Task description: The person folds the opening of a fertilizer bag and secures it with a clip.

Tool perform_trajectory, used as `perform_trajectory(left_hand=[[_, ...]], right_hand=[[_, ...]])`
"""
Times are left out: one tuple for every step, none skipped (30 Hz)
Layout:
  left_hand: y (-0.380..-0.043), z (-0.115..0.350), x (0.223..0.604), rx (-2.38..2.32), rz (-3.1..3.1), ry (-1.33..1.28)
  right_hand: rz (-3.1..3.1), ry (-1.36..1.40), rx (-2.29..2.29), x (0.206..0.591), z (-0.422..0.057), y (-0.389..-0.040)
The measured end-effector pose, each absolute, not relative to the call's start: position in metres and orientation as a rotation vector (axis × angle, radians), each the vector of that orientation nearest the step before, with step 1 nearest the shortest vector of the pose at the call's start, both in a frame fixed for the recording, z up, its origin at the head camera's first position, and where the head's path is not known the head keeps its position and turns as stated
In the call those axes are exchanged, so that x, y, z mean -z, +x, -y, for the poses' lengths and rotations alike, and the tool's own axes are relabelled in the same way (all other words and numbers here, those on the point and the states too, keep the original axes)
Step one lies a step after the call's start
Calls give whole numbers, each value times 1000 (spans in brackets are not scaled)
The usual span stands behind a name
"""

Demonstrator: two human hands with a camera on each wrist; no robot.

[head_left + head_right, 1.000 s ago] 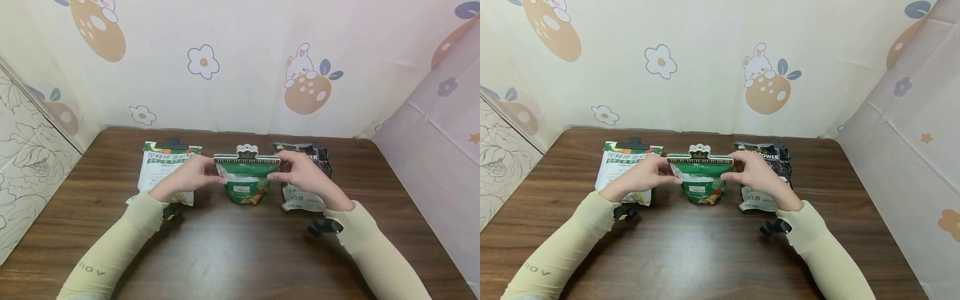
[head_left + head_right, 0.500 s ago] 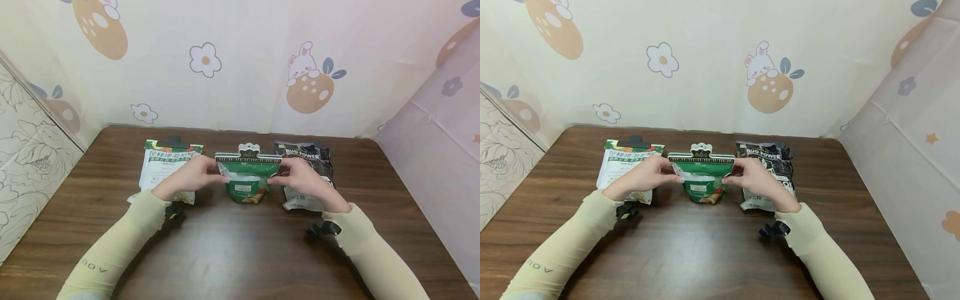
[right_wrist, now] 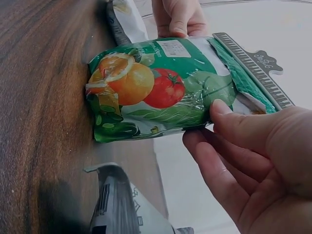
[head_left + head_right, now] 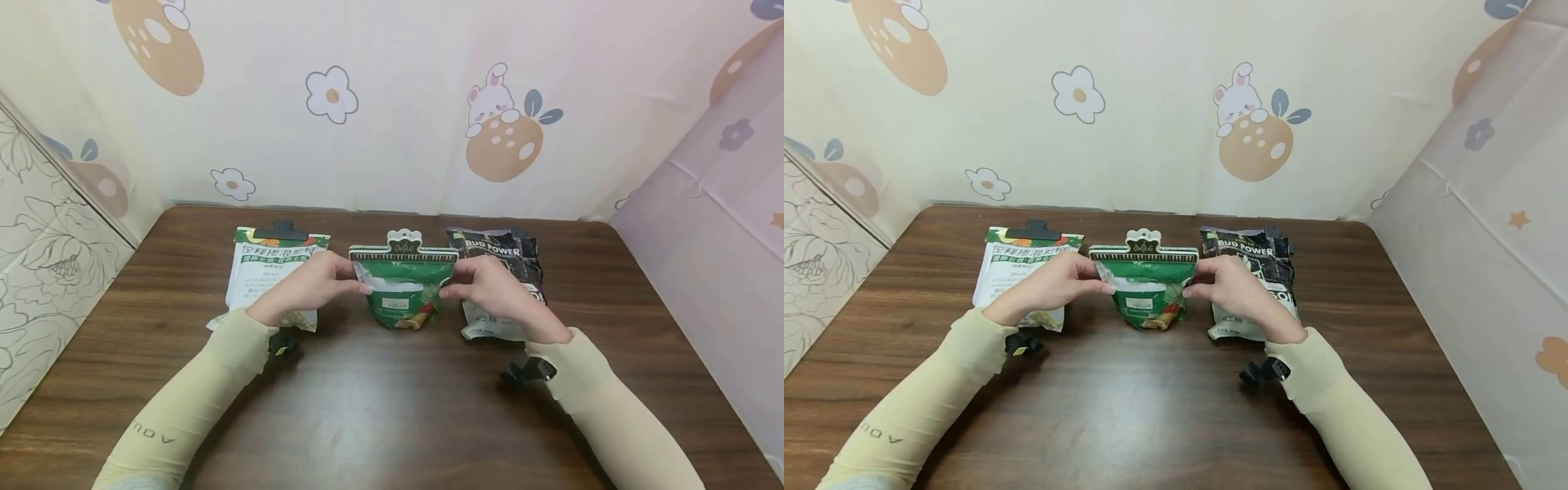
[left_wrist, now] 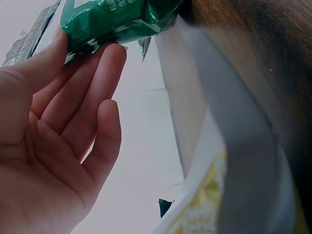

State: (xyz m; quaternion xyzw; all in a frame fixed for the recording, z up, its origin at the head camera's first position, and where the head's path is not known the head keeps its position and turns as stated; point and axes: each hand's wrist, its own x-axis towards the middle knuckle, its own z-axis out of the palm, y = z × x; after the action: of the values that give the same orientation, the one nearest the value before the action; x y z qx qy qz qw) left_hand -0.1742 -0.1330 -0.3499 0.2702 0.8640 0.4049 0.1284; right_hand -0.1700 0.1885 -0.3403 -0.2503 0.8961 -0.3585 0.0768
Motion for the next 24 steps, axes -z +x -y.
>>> perform_trajectory(left_hand=[[-175,133,350,-1182,-2510,785],[-175,134,350,-1186,-2508,786],[-175,134,350,-1191,-2505,785],[-176,134,350,-1195,-2503,785],[-176,134,350,-1199,-2501,785],[-177,134,350,-1202,-2498,781],[-177,134,350,-1205,-2498,773],[-177,134,350,-1206,-2500,767],[-177,134,351,-1206,-2504,758],[-177,133,350,-1206,-2509,751],[-177,133,351,-1206,-2515,743],[-176,133,350,-1207,-2520,731],[-176,133,351,-1207,-2527,721],[-176,133,351,-1210,-2532,708],[-176,133,351,-1212,-2534,696],[-176,133,351,-1216,-2536,682],[-176,133,350,-1223,-2534,666],[-176,133,350,-1228,-2533,652],[-176,133,350,-1233,-2531,642],[-176,134,350,-1241,-2526,632],[-176,134,349,-1249,-2520,620],[-176,134,349,-1261,-2511,606],[-176,134,350,-1274,-2500,595],[-176,134,350,-1285,-2490,583]], right_hand=[[-2685,-753,1077,341,-189,-171],[-2685,-753,1079,341,-189,-171],[-2689,-755,1075,341,-189,-171],[-2694,-756,1072,342,-189,-172],[-2700,-757,1068,342,-189,-172],[-2705,-756,1064,342,-189,-172],[-2708,-756,1059,343,-189,-173],[-2711,-748,1057,344,-189,-173],[-2711,-737,1058,344,-189,-173],[-2707,-717,1066,345,-190,-173],[-2703,-697,1073,345,-190,-173],[-2698,-671,1082,346,-189,-173],[-2690,-647,1092,346,-189,-173],[-2681,-621,1104,346,-189,-173],[-2672,-599,1113,345,-188,-173],[-2665,-579,1119,345,-188,-172],[-2661,-571,1121,345,-188,-172],[-2657,-562,1126,344,-187,-172],[-2652,-558,1131,344,-187,-172],[-2648,-550,1135,345,-186,-172],[-2641,-546,1142,345,-186,-172],[-2630,-539,1156,346,-185,-172],[-2614,-531,1175,347,-185,-172],[-2594,-512,1196,348,-184,-172]])
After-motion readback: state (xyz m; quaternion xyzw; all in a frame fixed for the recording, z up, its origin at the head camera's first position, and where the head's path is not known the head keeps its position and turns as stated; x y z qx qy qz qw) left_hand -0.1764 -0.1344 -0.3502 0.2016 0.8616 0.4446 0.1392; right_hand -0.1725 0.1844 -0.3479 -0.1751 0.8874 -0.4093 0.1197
